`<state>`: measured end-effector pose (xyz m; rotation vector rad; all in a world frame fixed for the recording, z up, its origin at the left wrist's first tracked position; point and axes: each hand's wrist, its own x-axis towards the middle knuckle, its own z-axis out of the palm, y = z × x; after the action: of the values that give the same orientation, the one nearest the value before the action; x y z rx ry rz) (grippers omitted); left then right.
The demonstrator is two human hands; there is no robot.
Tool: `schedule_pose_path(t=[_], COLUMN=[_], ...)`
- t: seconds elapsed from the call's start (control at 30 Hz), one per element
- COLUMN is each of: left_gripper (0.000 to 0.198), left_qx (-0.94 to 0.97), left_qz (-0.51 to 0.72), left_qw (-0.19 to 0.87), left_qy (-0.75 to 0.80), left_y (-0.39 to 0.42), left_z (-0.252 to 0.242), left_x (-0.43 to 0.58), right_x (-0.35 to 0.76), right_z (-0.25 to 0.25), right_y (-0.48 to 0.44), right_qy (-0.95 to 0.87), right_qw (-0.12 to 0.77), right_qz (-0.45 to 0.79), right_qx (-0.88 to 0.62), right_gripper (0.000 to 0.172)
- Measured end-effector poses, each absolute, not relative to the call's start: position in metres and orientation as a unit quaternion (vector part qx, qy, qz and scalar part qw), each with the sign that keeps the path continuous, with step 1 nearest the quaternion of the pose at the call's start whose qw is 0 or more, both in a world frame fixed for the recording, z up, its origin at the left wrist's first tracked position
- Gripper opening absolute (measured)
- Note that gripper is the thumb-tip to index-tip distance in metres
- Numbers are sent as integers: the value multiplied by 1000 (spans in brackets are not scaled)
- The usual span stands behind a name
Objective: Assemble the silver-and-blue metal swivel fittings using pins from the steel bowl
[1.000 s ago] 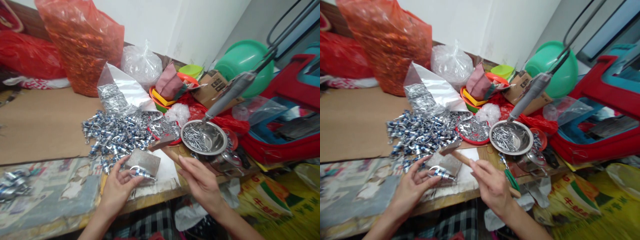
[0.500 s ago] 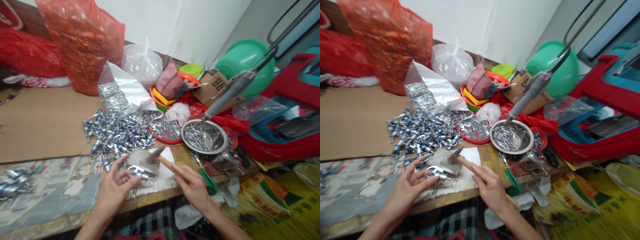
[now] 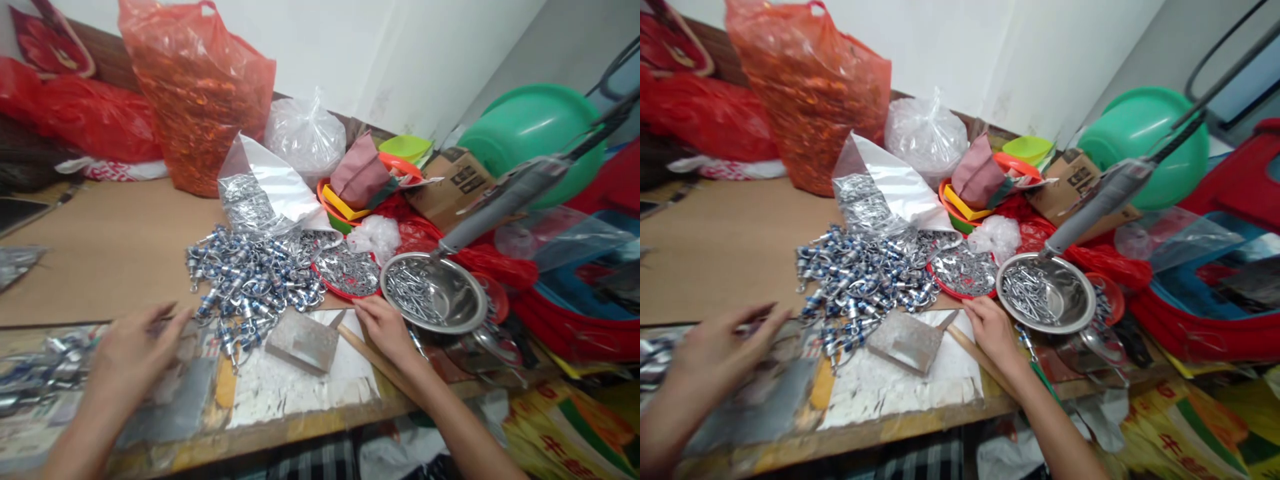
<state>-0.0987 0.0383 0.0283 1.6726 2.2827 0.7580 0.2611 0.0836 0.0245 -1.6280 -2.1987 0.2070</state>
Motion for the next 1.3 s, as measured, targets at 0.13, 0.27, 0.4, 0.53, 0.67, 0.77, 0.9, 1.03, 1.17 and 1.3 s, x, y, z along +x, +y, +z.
schedule_pose_path(t=[0.13, 0.27, 0.4, 0.53, 0.67, 0.77, 0.9, 1.03, 1.17, 1.3], left_gripper=[57, 48, 42, 33, 7, 2, 11, 38, 46, 51], left_qx=[590, 530, 374, 379, 556, 585, 567, 528, 526, 547], left_qz=[203, 251, 429, 561, 506, 491, 478, 476, 494, 486], left_qw=[121, 124, 180, 301, 319, 335, 340, 364, 383, 396], left_qy=[772, 801, 802, 672, 578, 551, 578, 602, 577, 554], left_y=[62, 57, 44, 34, 32, 32, 28, 24, 21, 20], left_z=[27, 28, 42, 52, 45, 38, 35, 31, 23, 16], left_x=[-72, -75, -72, -45, -9, 8, 12, 12, 14, 13], right_x=[247, 237, 234, 241, 247, 253, 259, 244, 199, 165], right_z=[23, 14, 12, 14, 15, 15, 21, 29, 40, 48], right_y=[162, 202, 193, 177, 172, 170, 166, 147, 92, 45], right_qy=[-766, -760, -747, -730, -717, -710, -716, -715, -722, -701], right_qw=[147, 108, 92, 109, 152, 192, 261, 339, 392, 431], right_qz=[21, 14, -5, -29, -48, -46, -8, 53, 145, 358], right_qx=[-625, -641, -658, -674, -679, -676, -648, -609, -551, -441], right_gripper=[34, 38, 24, 18, 21, 23, 18, 19, 18, 17])
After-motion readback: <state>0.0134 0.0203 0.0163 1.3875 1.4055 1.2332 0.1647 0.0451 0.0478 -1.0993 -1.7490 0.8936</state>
